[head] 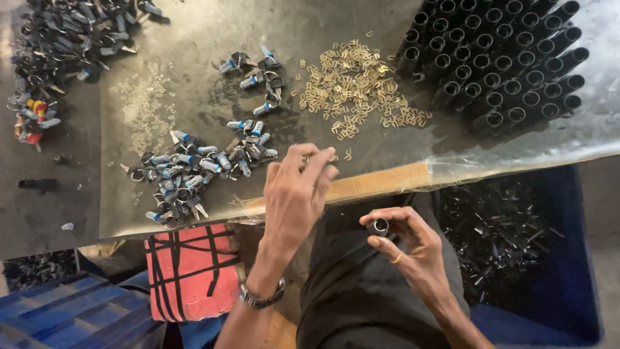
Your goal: The person sits at a workbench assembling padlocks. They pick up a padlock body and a small pin component, insert the pin into the lock body by hand, place the assembled lock onto the table, and arrange the finished padlocks into a tight grid cluster, occasionally reaching into a bin of parts.
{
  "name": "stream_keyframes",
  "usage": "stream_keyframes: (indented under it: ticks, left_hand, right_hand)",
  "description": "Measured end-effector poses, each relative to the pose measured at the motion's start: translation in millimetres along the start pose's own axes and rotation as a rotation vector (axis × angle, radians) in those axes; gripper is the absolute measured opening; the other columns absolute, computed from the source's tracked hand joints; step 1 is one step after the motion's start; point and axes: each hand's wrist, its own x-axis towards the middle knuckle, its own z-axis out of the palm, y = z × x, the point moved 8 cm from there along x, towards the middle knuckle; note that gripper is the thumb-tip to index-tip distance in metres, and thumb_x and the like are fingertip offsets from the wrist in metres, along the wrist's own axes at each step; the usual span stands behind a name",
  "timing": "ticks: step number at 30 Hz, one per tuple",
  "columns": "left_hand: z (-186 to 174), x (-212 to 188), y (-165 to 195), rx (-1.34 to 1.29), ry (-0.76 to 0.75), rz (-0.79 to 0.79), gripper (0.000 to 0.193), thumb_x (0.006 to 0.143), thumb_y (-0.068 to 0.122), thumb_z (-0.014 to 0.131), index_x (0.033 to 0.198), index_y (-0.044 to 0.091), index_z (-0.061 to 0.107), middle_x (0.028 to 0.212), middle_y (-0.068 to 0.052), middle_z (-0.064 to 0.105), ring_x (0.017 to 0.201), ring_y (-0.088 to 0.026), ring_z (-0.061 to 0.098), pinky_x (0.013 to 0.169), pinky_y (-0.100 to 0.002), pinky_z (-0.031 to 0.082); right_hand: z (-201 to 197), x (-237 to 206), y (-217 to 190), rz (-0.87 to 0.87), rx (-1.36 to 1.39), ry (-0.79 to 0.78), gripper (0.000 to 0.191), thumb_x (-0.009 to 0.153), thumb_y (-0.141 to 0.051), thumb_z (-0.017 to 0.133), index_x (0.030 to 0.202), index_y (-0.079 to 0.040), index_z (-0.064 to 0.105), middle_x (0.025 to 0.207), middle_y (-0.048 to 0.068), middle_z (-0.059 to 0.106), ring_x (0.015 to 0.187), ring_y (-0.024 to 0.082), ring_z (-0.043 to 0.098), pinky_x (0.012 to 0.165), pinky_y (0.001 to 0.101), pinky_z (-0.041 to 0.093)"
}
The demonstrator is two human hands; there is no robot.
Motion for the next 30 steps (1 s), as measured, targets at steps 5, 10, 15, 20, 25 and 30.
stream_keyframes:
  ticks: [5,10,15,20,25,30]
  left_hand:
    - [5,-16,4,0.083,-0.099,0.080,0.058,0.087,0.045,0.075,0.130,0.008,0.068,0.112,-0.006,0.059,0.105,-0.022,0.056,0.092,-0.042,0.034]
    - [1,-27,-11,0.119,-0.092,-0.013,0.050,0.093,0.048,0.070,0.126,0.011,0.068,0.115,-0.003,0.061,0.107,-0.020,0.056,0.095,-0.040,0.034]
    - [-5,-35,-6,0.066,-0.041,0.028,0.061,0.091,0.055,0.069,0.130,0.009,0.067,0.114,-0.004,0.059,0.104,-0.020,0.057,0.096,-0.041,0.034]
    - [-4,-38,3,0.143,-0.084,0.174,0.051,0.085,0.039,0.078,0.126,0.009,0.071,0.107,-0.001,0.063,0.100,-0.020,0.058,0.092,-0.040,0.033]
    - [-23,-50,10,-0.139,0.018,0.072,0.021,0.087,0.012,0.081,0.107,0.015,0.076,0.094,0.003,0.070,0.086,-0.014,0.064,0.089,-0.034,0.039]
    - [-31,-53,-3,-0.287,0.205,-0.174,0.017,0.089,0.002,0.074,0.105,0.009,0.074,0.098,-0.003,0.073,0.086,-0.017,0.069,0.084,-0.029,0.048]
  right_hand:
    - [3,0,-4,-0.020,-0.086,-0.027,0.035,0.085,-0.003,0.078,0.118,-0.002,0.067,0.116,0.010,0.074,0.109,0.016,0.070,0.092,0.0301,0.057]
    - [2,1,1,0.026,-0.067,-0.014,0.034,0.085,-0.005,0.079,0.117,-0.002,0.068,0.115,0.009,0.074,0.101,0.014,0.068,0.088,0.0292,0.057]
    - [1,0,0,0.008,-0.080,-0.010,0.035,0.084,-0.005,0.079,0.117,-0.003,0.067,0.114,0.009,0.075,0.100,0.012,0.069,0.086,0.0278,0.057]
    - [2,0,3,0.059,-0.061,0.005,0.033,0.084,-0.003,0.079,0.115,-0.002,0.067,0.114,0.010,0.075,0.100,0.014,0.069,0.084,0.0280,0.058]
    - [8,0,-12,-0.039,0.124,-0.032,0.032,0.085,-0.004,0.078,0.115,-0.003,0.066,0.122,0.007,0.066,0.105,0.018,0.071,0.091,0.0281,0.058]
    - [1,7,-62,-0.399,-0.563,0.158,0.035,0.083,-0.007,0.082,0.115,-0.007,0.068,0.119,0.010,0.068,0.113,0.023,0.065,0.097,0.0322,0.054]
